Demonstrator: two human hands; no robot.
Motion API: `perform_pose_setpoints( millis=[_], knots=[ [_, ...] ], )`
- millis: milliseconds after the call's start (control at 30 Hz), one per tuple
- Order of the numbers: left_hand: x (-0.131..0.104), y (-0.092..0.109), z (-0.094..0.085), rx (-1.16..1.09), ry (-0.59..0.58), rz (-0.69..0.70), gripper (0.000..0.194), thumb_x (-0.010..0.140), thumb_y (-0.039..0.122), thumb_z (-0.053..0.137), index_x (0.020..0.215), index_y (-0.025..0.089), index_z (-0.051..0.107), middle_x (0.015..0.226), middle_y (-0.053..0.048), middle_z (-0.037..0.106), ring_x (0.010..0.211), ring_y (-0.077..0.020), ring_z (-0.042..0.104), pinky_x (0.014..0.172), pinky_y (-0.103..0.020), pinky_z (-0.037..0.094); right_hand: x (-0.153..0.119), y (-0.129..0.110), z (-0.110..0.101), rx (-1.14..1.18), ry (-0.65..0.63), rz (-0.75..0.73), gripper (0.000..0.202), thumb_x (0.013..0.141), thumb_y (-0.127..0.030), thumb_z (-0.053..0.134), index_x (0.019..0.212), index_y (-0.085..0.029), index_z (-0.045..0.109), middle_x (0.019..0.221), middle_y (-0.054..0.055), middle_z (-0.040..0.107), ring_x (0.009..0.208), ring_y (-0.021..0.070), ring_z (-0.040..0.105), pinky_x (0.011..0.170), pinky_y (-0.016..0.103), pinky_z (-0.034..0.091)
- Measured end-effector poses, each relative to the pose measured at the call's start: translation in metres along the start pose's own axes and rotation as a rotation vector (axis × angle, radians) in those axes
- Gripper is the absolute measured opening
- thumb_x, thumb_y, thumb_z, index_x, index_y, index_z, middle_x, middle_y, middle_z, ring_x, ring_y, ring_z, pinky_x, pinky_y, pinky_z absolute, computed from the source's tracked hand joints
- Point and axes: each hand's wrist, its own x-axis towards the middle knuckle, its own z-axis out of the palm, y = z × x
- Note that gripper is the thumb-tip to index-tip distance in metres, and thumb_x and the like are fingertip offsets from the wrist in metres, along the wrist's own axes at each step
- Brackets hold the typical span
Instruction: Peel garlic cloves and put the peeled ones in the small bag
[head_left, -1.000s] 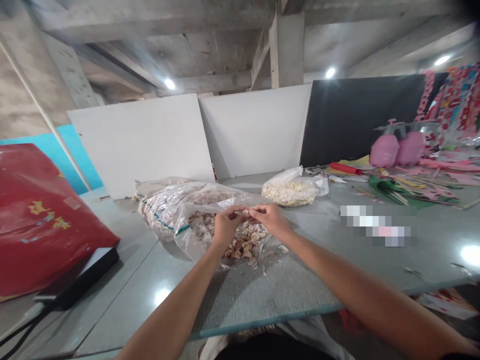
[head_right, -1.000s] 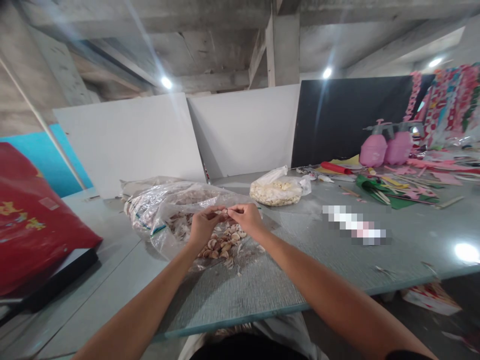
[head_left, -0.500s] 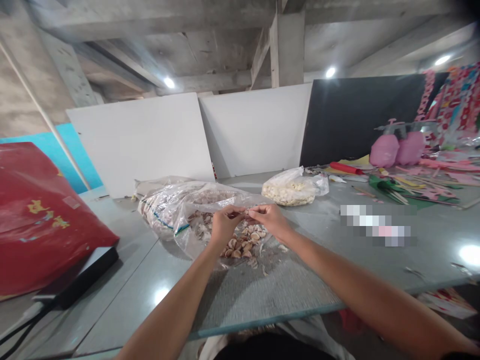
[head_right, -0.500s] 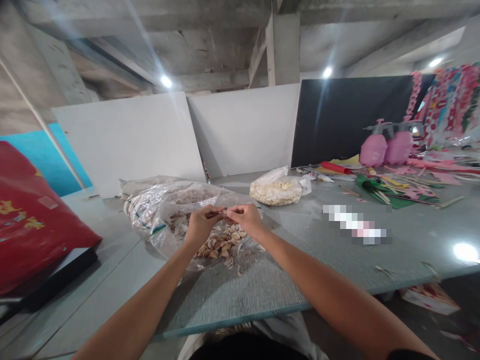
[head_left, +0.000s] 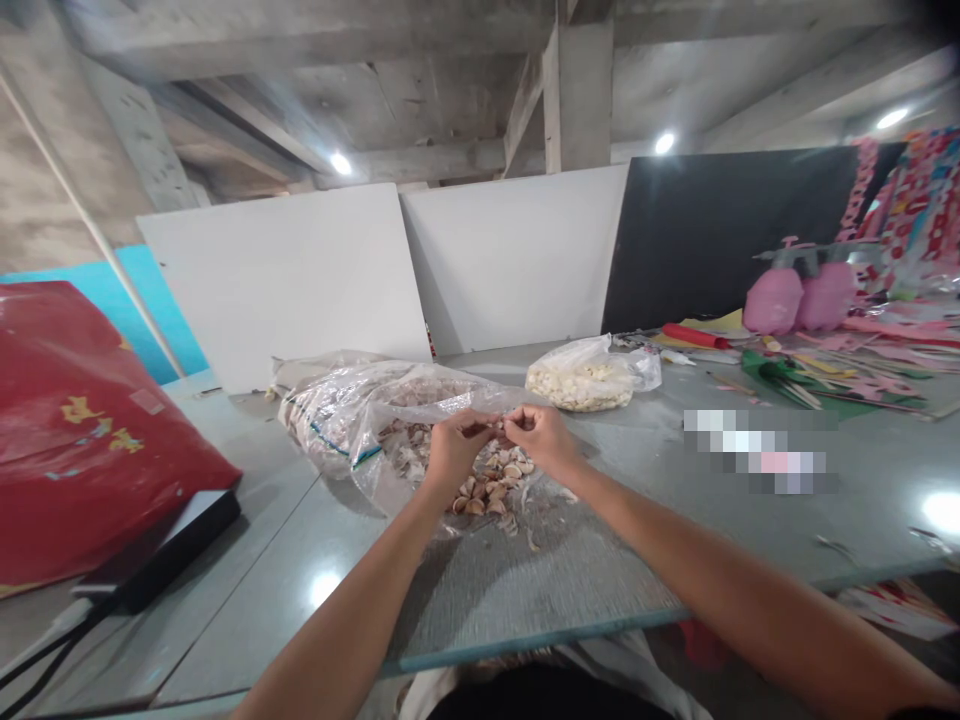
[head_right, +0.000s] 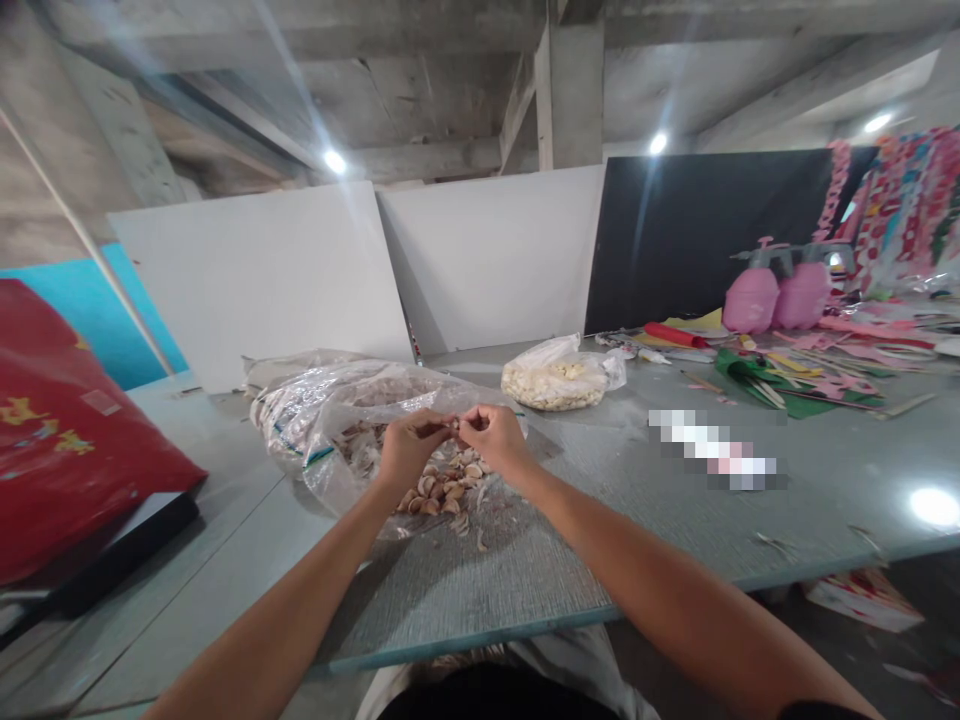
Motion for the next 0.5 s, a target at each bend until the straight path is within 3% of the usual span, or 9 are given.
perform_pose_setpoints(
  millis=[300, 500],
  knots=[
    [-0.0011, 0.002, 0.0003, -0.057, 0.006, -0.082, 0.024, 0.066, 0.027, 0.067, 0.086, 0.014, 0.069, 0.086, -0.007, 0.071, 0.079, -0.0201, 0.065, 0.074, -0.031, 0.051, 0.0025, 0.0033, -0.0061, 0.238, -0.127, 0.044, 0.028, 0.072, -0.04, 0.06, 0.079, -0.015, 0.067, 0.073, 0.005, 0.068, 0.067, 0.0183, 0.065, 0.067, 0.03, 0.054],
    [-0.0002, 0.004, -0.0017, -0.026, -0.006, -0.096, 0.023, 0.065, 0.028, 0.068, 0.083, 0.014, 0.07, 0.084, -0.007, 0.071, 0.079, -0.0209, 0.066, 0.075, -0.033, 0.051, 0.0028, 0.004, -0.0072, 0.211, -0.162, 0.033, 0.028, 0.071, -0.039, 0.059, 0.08, -0.015, 0.068, 0.074, 0.004, 0.068, 0.069, 0.0177, 0.065, 0.067, 0.029, 0.054]
  ],
)
